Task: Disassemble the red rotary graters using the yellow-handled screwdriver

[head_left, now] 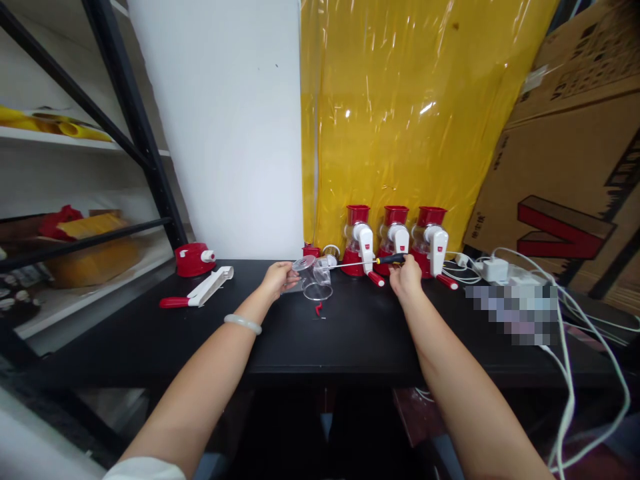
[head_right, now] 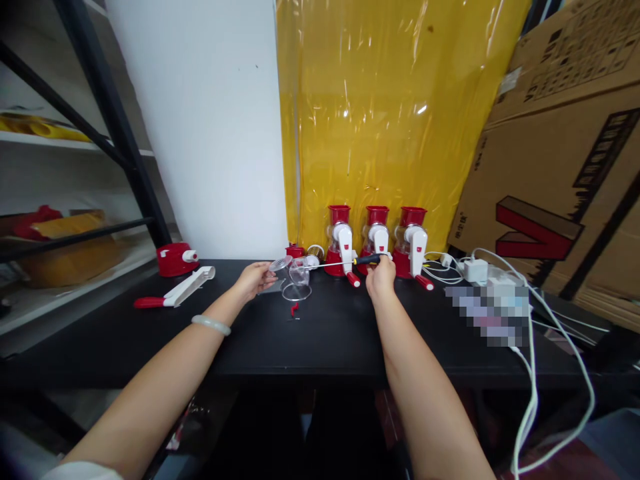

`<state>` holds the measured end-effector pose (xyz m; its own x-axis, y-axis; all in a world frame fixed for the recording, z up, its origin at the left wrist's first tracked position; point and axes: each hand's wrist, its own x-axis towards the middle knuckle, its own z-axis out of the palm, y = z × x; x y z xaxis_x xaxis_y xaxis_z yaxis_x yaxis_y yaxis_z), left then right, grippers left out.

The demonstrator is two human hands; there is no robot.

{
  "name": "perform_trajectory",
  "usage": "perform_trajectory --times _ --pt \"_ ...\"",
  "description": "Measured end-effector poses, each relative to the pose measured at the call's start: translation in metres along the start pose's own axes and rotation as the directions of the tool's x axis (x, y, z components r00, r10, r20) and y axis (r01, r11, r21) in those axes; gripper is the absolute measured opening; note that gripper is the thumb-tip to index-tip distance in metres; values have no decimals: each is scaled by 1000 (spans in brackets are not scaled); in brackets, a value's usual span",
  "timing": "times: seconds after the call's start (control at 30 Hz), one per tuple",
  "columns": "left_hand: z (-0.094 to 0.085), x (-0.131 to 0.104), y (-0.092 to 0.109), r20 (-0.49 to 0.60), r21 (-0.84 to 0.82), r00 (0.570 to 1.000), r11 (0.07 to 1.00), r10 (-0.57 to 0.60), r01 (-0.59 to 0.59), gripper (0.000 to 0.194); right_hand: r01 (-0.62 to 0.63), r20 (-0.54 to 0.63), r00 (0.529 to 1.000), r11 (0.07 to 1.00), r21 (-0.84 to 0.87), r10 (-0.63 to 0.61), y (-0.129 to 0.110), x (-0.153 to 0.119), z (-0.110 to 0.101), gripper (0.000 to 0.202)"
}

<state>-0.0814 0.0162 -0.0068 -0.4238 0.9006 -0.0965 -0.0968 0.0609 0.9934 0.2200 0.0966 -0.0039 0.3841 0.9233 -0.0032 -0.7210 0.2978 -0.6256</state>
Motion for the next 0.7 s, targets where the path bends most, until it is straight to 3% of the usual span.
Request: perform_trajectory --times 0.13,0.27,0.43,0.6,0.7 --pt "0 0 0 -3 -3 1000 1000 0 0 12 -21 -27 999 998 56 23 2 6 -2 15" --pt "0 0 0 -5 -3 1000 1000 2 -2 14 20 -10 1000 997 81 -20 5 8 -2 5" --pt "0 0 0 -4 0 1000 1000 5 -5 15 113 13 994 993 28 -113 9 7 0 23" --pt "0 0 0 -6 5 1000 1000 2 -2 15 56 -33 998 998 -43 -57 9 11 -4 23" --pt "0 0 0 -1 10 1000 1000 2 -2 12 19 5 1000 999 -37 -19 7 12 -6 23"
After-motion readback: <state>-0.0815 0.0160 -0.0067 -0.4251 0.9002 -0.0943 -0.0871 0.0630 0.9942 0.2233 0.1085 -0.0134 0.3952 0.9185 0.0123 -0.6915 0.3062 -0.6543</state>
